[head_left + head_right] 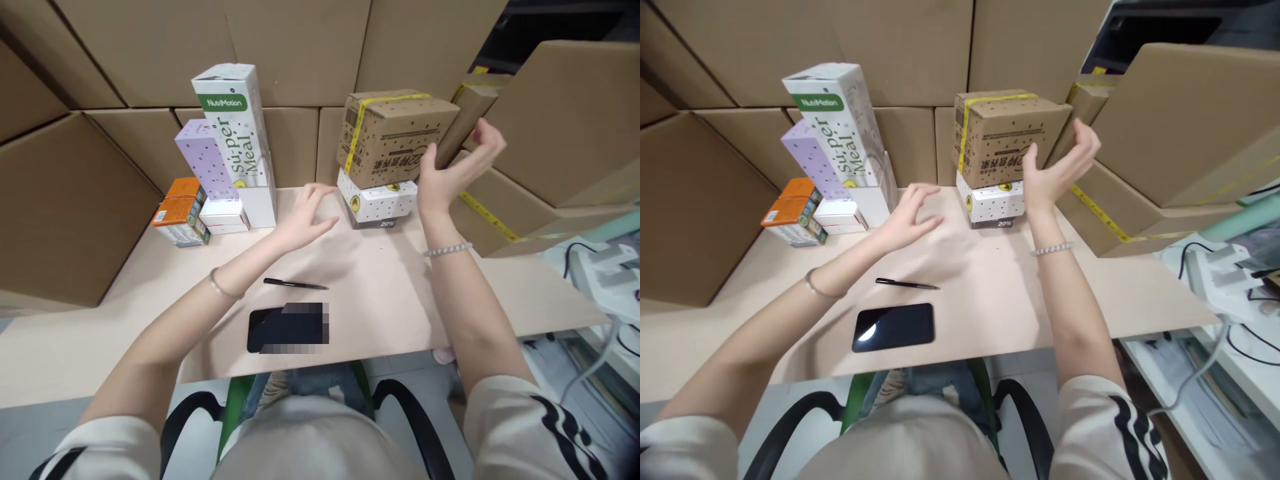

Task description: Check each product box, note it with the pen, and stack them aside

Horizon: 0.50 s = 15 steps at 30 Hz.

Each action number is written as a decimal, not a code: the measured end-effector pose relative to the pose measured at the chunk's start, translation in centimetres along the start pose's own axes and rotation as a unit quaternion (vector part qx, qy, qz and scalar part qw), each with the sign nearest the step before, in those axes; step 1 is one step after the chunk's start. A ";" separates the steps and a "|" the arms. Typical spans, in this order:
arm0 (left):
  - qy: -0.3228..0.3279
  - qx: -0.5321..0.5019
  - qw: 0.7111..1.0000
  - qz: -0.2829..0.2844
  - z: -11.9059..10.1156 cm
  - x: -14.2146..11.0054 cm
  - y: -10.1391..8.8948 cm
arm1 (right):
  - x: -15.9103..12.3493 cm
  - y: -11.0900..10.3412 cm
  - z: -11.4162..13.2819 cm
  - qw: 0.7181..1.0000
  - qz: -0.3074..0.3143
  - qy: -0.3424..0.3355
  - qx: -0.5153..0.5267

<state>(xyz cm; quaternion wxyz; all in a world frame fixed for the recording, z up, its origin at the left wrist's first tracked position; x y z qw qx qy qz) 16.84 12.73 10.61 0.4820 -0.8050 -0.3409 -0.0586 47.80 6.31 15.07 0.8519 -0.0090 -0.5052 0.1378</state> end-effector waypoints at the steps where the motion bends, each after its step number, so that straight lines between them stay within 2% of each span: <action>1: -0.024 0.010 1.000 0.000 0.2 -2.3 -0.5 | -0.9 0.2 2.3 0.999 0.012 -0.037 -0.002; 3: -0.058 0.027 0.998 -0.010 0.8 -6.4 -1.4 | -3.0 2.7 7.4 0.991 0.090 -0.097 0.024; 5: -0.096 0.029 0.995 -0.025 2.0 -9.6 -2.0 | -5.7 6.4 12.8 0.971 0.181 -0.133 0.082; 7: -0.152 -0.006 0.987 -0.050 3.7 -12.1 -2.5 | -8.3 10.4 17.6 0.948 0.244 -0.130 0.154; 9: -0.221 -0.077 0.968 -0.093 5.8 -14.1 -2.7 | -10.2 14.3 21.3 0.931 0.278 -0.089 0.220; 12: -0.296 -0.158 0.929 -0.158 8.2 -16.4 -2.4 | -12.3 19.8 24.5 0.905 0.306 0.001 0.294; 15: -0.330 -0.202 0.904 -0.184 9.8 -17.7 -1.5 | -13.6 23.9 25.6 0.887 0.326 0.056 0.321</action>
Point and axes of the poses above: each hand's wrist, its own x-axis towards the middle knuckle, its own y-axis out of the palm, z = x × y, the point moved 10 cm from there along x, towards the middle knuckle, and after that the axes turned 5 degrees about z, right-handed, at the moved point
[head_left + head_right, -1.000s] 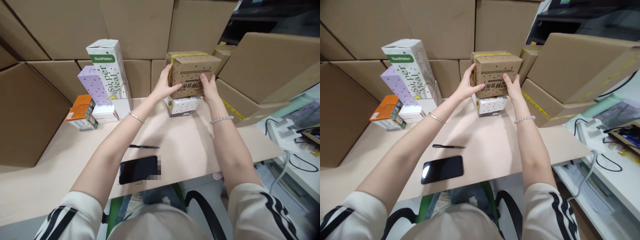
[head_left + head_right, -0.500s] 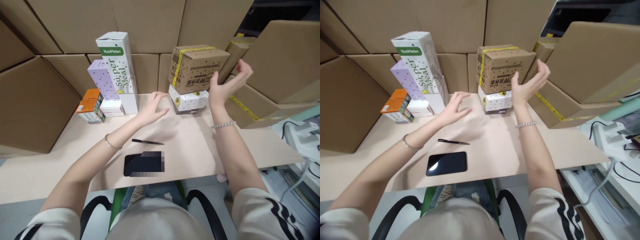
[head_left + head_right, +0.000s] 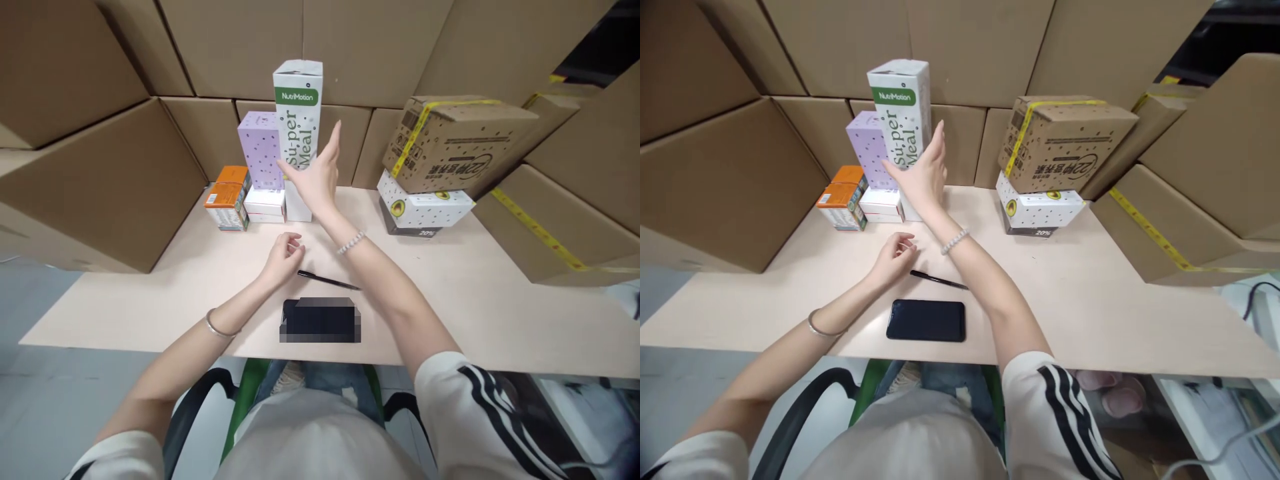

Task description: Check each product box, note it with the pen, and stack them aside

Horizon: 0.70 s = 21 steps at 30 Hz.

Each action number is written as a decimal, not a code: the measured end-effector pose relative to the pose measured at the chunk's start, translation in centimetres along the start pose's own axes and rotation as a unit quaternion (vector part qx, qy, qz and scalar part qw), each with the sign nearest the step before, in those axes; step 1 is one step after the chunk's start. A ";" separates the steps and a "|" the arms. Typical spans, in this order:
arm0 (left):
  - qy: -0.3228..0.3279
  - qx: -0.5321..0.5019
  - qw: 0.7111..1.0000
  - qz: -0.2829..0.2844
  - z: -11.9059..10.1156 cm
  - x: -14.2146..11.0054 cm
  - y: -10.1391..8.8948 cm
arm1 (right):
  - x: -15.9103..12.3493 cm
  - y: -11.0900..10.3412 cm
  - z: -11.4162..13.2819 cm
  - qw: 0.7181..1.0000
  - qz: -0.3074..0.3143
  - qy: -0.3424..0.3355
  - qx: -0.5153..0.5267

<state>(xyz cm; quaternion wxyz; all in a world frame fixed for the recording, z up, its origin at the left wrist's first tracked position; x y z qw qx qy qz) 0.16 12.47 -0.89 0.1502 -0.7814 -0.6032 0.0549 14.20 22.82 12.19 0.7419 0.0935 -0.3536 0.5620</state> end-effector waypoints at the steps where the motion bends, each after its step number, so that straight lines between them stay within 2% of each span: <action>1: -0.012 -0.020 1.000 0.004 0.6 0.0 0.1 | 0.4 0.8 -0.5 1.000 0.004 0.000 -0.002; 5: -0.037 -0.093 0.995 0.023 1.4 -0.4 0.6 | 1.9 2.9 -2.2 0.999 0.014 -0.010 -0.036; 9: -0.045 -0.144 0.989 0.010 1.4 -0.7 0.3 | 2.8 2.6 -4.0 0.999 -0.007 0.029 -0.042; 11: -0.049 -0.167 0.985 -0.001 1.6 -0.5 0.1 | 2.4 0.9 -3.3 0.998 -0.017 0.018 -0.059; 12: -0.052 -0.180 0.982 -0.006 1.7 -0.4 -0.1 | 1.9 -0.6 -2.5 0.998 -0.031 0.005 -0.052; 16: -0.046 -0.239 0.970 -0.026 1.4 0.3 -0.9 | -2.5 -8.3 0.5 0.994 -0.072 -0.004 0.088; 19: -0.009 -0.317 0.948 0.002 0.0 0.6 -1.0 | -7.0 -11.4 0.4 0.965 -0.036 0.077 0.249; 21: 0.025 -0.355 0.934 0.038 -1.0 0.6 -0.8 | -10.4 -11.8 -0.4 0.942 -0.005 0.143 0.305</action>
Point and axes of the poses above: each hand's wrist, its own x-axis towards the middle knuckle, its own y-axis out of the palm, z = x × y, the point moved 10 cm from there along x, towards the middle knuckle, and after that the axes turned 5 degrees about z, right-handed, at the moved point
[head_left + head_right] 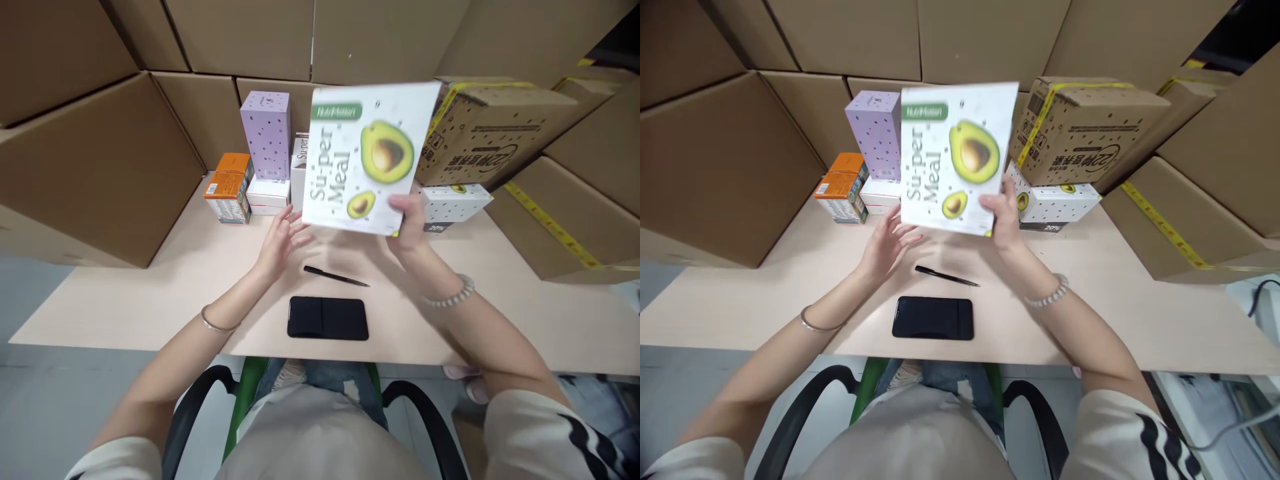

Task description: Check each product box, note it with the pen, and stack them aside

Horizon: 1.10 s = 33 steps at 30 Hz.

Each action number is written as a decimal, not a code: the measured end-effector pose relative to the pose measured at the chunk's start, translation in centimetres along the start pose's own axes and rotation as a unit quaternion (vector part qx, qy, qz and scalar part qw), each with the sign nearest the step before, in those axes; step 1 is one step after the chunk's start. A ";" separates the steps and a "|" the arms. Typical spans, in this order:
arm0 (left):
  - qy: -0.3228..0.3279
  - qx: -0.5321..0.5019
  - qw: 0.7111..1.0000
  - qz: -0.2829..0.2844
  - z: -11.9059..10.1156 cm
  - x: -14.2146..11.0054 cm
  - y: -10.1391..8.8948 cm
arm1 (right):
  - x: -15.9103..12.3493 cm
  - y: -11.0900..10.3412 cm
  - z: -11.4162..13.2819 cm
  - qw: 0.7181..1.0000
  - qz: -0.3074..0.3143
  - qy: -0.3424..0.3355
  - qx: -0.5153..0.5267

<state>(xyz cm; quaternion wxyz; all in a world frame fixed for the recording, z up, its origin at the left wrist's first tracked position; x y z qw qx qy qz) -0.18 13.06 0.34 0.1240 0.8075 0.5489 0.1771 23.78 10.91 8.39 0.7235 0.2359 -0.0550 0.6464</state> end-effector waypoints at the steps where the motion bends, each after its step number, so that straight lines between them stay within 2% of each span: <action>1: 0.008 -0.004 1.000 0.022 -0.2 -0.1 0.4 | -1.4 -0.4 -0.9 0.999 0.007 0.031 0.018; 6: -0.009 0.083 0.992 0.092 0.9 -0.6 1.3 | -6.5 -0.8 -5.8 0.988 0.048 0.135 0.062; 9: -0.015 0.122 0.989 0.087 1.2 -0.7 1.0 | -7.7 -1.0 -7.9 0.980 0.058 0.177 0.077; 12: -0.010 0.135 0.987 0.086 0.8 -0.6 0.8 | -8.0 -1.1 -9.0 0.973 0.064 0.203 0.090; 22: 0.001 0.147 0.984 0.098 0.3 -0.6 1.0 | -8.5 -1.0 -10.1 0.966 0.093 0.227 0.076; 33: 0.084 0.214 0.969 0.094 -1.5 -1.0 1.4 | -7.9 -1.0 -8.9 0.970 0.123 0.205 0.052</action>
Point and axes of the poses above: each hand's wrist, its own x-axis towards the middle knuckle, its own y-axis out of the palm, z = x × y, the point moved 10 cm from there along x, towards the middle knuckle, and after that the axes turned 5 degrees about z, right-handed, at the moved point
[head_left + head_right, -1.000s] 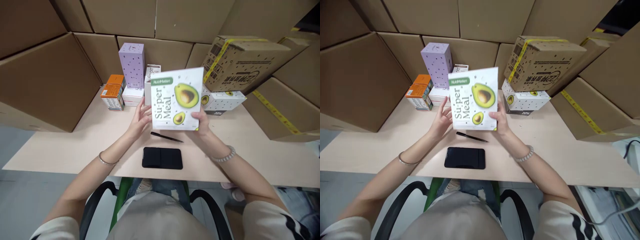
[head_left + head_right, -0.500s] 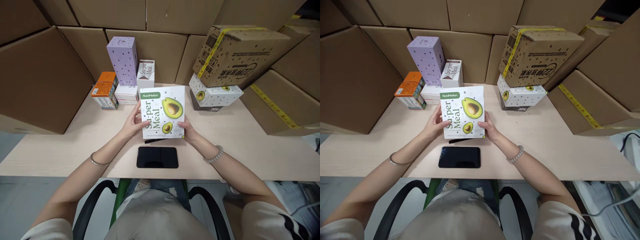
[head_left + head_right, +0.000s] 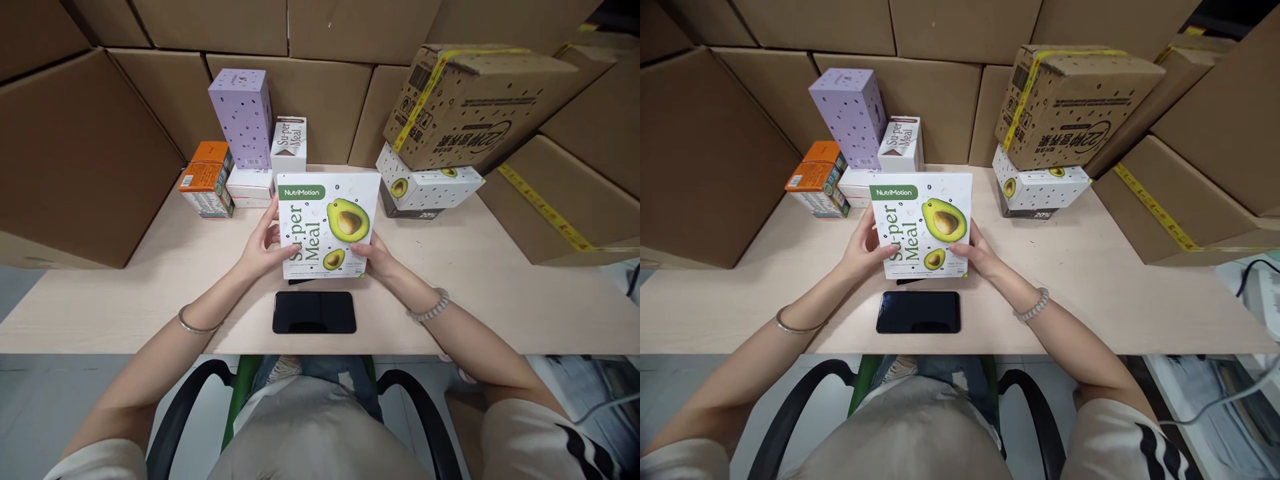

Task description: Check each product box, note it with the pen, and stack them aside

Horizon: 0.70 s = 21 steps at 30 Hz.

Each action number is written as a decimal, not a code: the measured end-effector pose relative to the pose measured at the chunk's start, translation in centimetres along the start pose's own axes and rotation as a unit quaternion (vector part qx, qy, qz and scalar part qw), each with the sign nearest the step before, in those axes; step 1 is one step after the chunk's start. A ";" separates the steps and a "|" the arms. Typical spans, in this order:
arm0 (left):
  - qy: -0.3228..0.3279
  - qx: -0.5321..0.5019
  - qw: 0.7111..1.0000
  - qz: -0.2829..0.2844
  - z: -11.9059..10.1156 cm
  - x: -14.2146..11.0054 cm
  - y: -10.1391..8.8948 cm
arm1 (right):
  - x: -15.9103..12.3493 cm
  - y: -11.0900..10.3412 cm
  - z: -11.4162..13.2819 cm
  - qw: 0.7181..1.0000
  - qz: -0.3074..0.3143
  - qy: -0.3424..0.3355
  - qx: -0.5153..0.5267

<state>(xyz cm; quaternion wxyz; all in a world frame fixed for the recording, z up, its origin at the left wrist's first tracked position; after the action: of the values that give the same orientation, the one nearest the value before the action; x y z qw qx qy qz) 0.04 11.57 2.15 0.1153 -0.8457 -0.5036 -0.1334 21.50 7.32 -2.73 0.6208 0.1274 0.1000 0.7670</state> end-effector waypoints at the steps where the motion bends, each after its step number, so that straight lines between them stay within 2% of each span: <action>1: 0.004 0.008 1.000 -0.001 -0.2 -0.1 0.0 | 0.1 0.1 0.3 1.000 0.002 -0.005 -0.001; 7: 0.038 0.055 0.998 0.018 -0.7 -0.6 0.3 | 0.3 -0.3 1.4 0.999 -0.008 -0.031 -0.001; 14: 0.129 0.125 0.982 0.050 -1.0 -0.7 0.4 | 0.4 -0.1 1.9 0.999 0.010 -0.045 -0.010; 21: 0.138 0.156 0.977 0.050 -1.1 -0.8 0.5 | 0.5 -0.1 2.0 0.999 0.013 -0.048 -0.017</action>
<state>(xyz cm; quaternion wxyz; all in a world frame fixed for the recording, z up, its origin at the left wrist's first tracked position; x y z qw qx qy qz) -0.05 10.28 2.90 0.3210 -0.8149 -0.4544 -0.1622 22.16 7.85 -0.83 0.6167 0.1548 0.0548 0.7699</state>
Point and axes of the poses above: each hand's wrist, its own x-axis towards the middle knuckle, its own y-axis out of the palm, z = x × y, the point moved 10 cm from there along x, towards the middle knuckle, and after that the axes turned 5 degrees about z, right-handed, at the moved point
